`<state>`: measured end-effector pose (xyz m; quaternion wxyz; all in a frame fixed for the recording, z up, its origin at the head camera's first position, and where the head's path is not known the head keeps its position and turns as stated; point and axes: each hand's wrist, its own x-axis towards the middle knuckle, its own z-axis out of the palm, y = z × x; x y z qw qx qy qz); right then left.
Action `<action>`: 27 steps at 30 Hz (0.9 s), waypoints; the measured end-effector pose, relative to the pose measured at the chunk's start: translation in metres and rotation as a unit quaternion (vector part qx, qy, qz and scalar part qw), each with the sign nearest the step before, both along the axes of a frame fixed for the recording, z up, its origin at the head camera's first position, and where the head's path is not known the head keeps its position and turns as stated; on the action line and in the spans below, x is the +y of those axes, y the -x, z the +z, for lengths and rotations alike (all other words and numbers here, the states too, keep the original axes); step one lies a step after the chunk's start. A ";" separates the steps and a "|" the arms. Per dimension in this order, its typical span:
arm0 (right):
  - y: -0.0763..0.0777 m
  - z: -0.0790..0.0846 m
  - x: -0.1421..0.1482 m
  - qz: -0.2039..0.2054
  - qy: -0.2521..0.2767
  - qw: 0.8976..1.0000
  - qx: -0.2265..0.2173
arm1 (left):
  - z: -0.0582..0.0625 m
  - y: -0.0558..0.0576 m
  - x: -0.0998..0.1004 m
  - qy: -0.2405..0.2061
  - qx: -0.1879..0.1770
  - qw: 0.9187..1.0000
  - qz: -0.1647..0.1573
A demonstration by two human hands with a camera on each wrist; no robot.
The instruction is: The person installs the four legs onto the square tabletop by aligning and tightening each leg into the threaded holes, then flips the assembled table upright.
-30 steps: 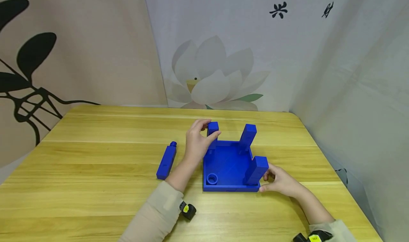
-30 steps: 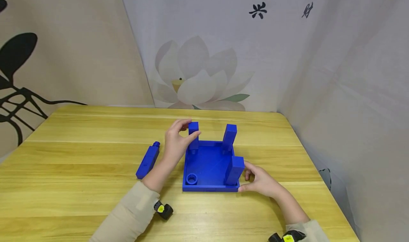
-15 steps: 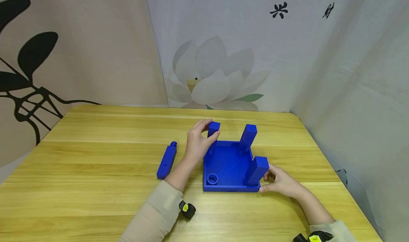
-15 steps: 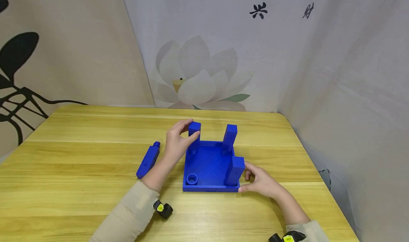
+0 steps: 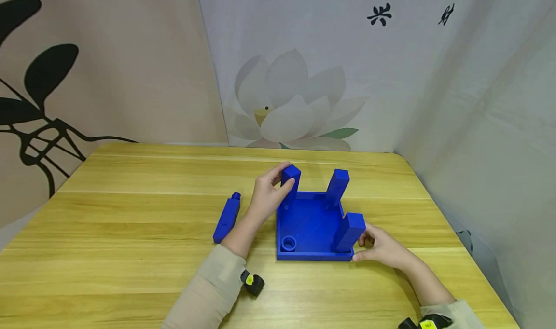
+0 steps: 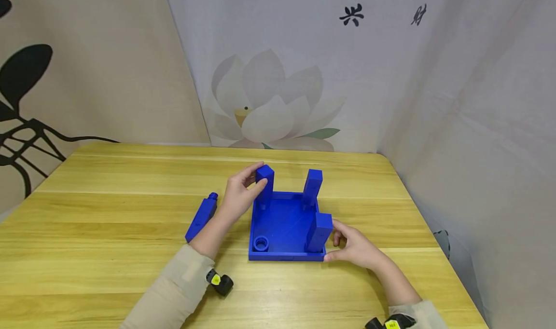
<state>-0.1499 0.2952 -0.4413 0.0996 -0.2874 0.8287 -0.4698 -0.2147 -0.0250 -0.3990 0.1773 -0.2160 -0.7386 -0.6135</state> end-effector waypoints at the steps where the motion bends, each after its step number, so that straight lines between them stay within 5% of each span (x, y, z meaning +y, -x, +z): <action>1: 0.000 0.000 0.000 0.000 0.000 1.000 0.000 | 0.000 0.000 0.000 0.000 0.000 1.000 -0.004; 10: 0.002 -0.002 0.001 -0.009 -0.013 1.000 -0.003 | 0.002 -0.002 -0.002 0.005 -0.013 1.000 -0.017; 19: 0.002 -0.002 0.001 -0.006 -0.010 1.000 -0.004 | 0.003 0.000 -0.001 0.037 0.009 0.999 0.030; 27: 0.000 0.002 0.000 -0.004 -0.013 1.000 -0.003 | 0.002 -0.001 0.000 0.023 0.004 0.997 0.067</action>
